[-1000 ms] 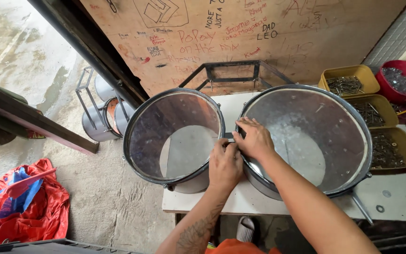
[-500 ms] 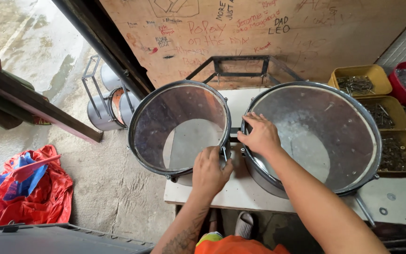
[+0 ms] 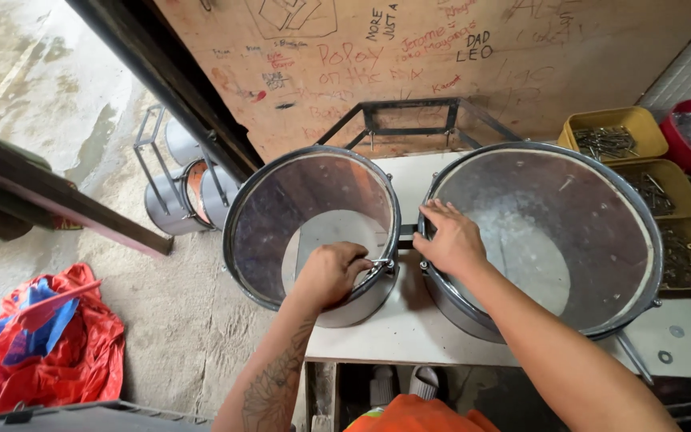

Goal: The person is assembling a drum by tightening the tension rods on the drum head using a drum key. They work on two drums placed on a table, rotating the key to secure the hardware.

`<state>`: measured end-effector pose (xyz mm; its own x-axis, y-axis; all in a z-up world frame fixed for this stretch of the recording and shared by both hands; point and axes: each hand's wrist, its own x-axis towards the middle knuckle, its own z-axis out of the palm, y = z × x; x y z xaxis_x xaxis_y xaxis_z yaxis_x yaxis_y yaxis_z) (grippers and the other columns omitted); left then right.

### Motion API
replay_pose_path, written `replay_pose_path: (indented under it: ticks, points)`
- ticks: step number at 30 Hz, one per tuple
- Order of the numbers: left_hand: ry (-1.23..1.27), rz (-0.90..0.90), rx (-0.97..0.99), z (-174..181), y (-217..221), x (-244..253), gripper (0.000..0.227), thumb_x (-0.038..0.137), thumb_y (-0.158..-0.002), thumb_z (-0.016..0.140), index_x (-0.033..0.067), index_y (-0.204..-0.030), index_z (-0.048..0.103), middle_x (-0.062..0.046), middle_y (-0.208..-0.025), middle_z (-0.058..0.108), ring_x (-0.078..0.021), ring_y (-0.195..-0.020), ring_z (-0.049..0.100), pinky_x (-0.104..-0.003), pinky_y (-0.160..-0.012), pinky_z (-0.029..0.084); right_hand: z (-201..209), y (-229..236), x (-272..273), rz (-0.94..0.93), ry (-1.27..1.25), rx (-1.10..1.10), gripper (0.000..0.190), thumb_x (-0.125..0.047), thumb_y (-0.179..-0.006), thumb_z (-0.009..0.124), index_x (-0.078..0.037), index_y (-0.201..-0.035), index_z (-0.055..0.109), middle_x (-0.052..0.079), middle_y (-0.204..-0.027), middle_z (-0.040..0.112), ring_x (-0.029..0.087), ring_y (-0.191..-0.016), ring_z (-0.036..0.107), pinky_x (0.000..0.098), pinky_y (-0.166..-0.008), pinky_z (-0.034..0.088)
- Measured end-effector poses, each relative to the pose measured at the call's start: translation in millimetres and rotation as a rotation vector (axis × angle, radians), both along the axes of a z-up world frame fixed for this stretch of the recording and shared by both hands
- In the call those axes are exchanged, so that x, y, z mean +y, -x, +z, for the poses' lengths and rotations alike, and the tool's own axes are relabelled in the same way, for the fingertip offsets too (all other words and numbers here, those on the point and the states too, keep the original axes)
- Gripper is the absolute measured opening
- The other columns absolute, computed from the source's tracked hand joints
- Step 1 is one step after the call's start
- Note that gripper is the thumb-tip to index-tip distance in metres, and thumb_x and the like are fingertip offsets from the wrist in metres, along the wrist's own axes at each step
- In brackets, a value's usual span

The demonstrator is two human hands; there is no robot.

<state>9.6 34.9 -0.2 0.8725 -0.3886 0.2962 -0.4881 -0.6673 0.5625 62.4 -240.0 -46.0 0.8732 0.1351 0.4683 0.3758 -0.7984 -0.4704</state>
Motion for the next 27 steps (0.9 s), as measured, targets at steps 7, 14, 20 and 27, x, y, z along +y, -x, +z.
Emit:
replay_pose_path:
  ticks: [7,14,20,27]
  points:
    - [0.102,-0.006,0.116,11,-40,-1,0.029,0.035,-0.087,0.081,0.0086,-0.077,0.076,-0.007,-0.065,0.072,-0.0308,-0.067,0.072,-0.038,-0.062,0.057,-5,-7,2,-0.026,-0.01,0.002,0.055,-0.032,-0.07,0.082,-0.008,-0.12,0.077,0.017,-0.12,0.075,0.029,-0.122,0.068,0.0385,-0.114,0.048]
    - [-0.246,0.351,0.376,8,-14,-44,0.05,0.059,-0.083,0.067,0.0097,-0.075,0.07,-0.017,-0.072,0.071,-0.0409,-0.082,0.074,-0.052,-0.073,0.059,0,-2,5,-0.037,0.01,-0.017,0.049,-0.028,-0.074,0.081,-0.006,-0.118,0.078,0.019,-0.118,0.075,0.031,-0.118,0.069,0.0399,-0.111,0.05]
    - [-0.257,0.385,-0.093,-35,-8,-72,0.06,0.065,-0.082,0.069,0.0061,-0.085,0.061,-0.014,-0.078,0.065,-0.038,-0.076,0.073,-0.045,-0.072,0.059,-1,-5,5,-0.029,0.011,-0.044,0.048,-0.028,-0.074,0.082,-0.006,-0.116,0.078,0.018,-0.117,0.075,0.031,-0.117,0.069,0.04,-0.111,0.05]
    - [-0.345,0.227,-0.353,-45,-12,-79,0.038,0.026,-0.089,0.055,-0.0061,-0.108,0.064,-0.013,-0.09,0.059,-0.0336,-0.084,0.065,-0.041,-0.071,0.05,0,-6,5,-0.015,0.046,-0.051,0.043,-0.026,-0.078,0.078,-0.006,-0.116,0.077,0.018,-0.117,0.076,0.03,-0.118,0.069,0.04,-0.111,0.051]
